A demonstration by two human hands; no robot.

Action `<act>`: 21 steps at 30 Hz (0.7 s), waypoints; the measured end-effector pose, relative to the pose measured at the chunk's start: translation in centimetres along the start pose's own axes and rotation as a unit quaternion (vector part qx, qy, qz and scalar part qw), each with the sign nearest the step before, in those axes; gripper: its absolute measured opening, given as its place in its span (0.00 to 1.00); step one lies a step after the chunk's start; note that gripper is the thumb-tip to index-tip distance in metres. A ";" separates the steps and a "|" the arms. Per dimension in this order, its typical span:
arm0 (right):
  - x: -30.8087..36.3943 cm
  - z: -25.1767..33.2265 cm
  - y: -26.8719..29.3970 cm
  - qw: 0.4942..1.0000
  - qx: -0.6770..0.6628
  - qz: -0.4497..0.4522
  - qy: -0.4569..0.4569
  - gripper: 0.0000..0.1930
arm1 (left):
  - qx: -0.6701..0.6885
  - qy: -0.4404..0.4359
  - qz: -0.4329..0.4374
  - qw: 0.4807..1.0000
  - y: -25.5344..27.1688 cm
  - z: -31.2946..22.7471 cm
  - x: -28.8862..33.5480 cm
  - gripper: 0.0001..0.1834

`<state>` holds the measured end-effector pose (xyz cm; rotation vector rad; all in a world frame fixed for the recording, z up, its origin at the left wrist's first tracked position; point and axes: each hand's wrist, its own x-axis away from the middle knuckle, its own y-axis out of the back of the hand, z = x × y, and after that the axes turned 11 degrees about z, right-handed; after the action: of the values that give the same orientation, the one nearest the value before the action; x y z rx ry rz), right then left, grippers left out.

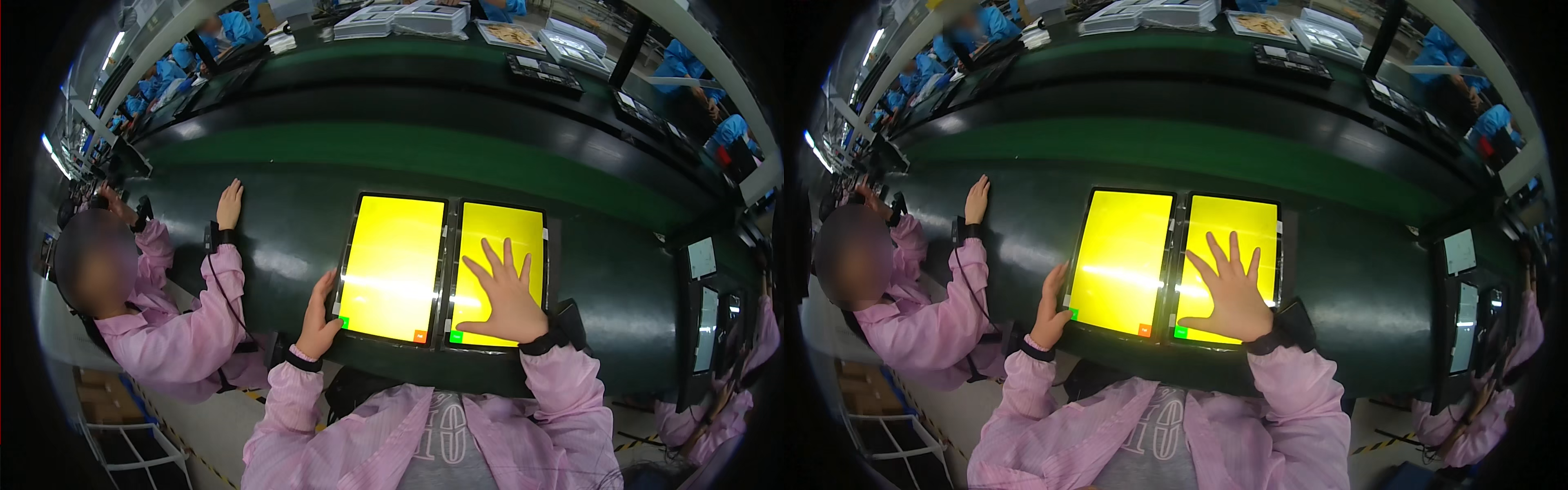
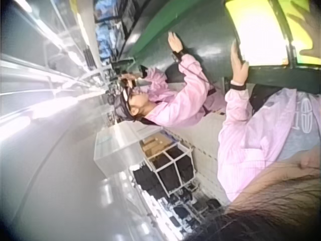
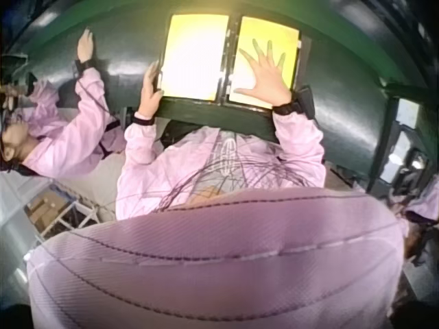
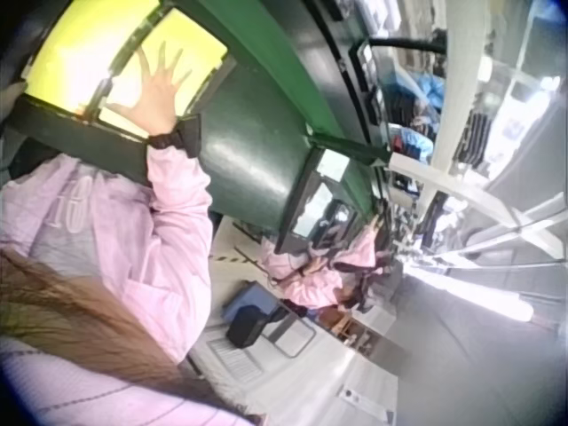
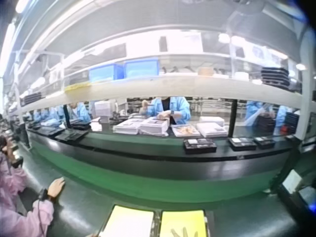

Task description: Performing various diagnostic software tests and screen color checks on tablets on an assembly line.

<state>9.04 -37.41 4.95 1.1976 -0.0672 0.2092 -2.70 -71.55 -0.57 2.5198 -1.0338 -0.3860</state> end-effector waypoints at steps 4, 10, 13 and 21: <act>0.1 -2.9 1.5 0.995 -0.029 -0.056 -0.080 0.48 | 0.149 -0.007 0.000 0.989 0.7 0.0 -1.4 0.49; 0.2 -4.0 1.6 0.991 -0.038 -0.108 -0.077 0.41 | 0.222 -0.042 -0.015 0.974 2.6 2.0 -8.4 0.47; 0.0 -3.8 1.3 0.991 -0.020 -0.111 -0.072 0.39 | 0.213 -0.040 -0.020 0.976 2.9 3.3 -11.8 0.42; -0.1 -3.8 1.3 0.991 -0.018 -0.120 -0.063 0.39 | 0.128 -0.016 -0.034 0.991 2.9 5.1 -15.8 0.32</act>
<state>8.48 -33.43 4.70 1.1711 -0.0361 -0.0791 -17.36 -63.44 -2.10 2.7916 -1.0709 -0.3327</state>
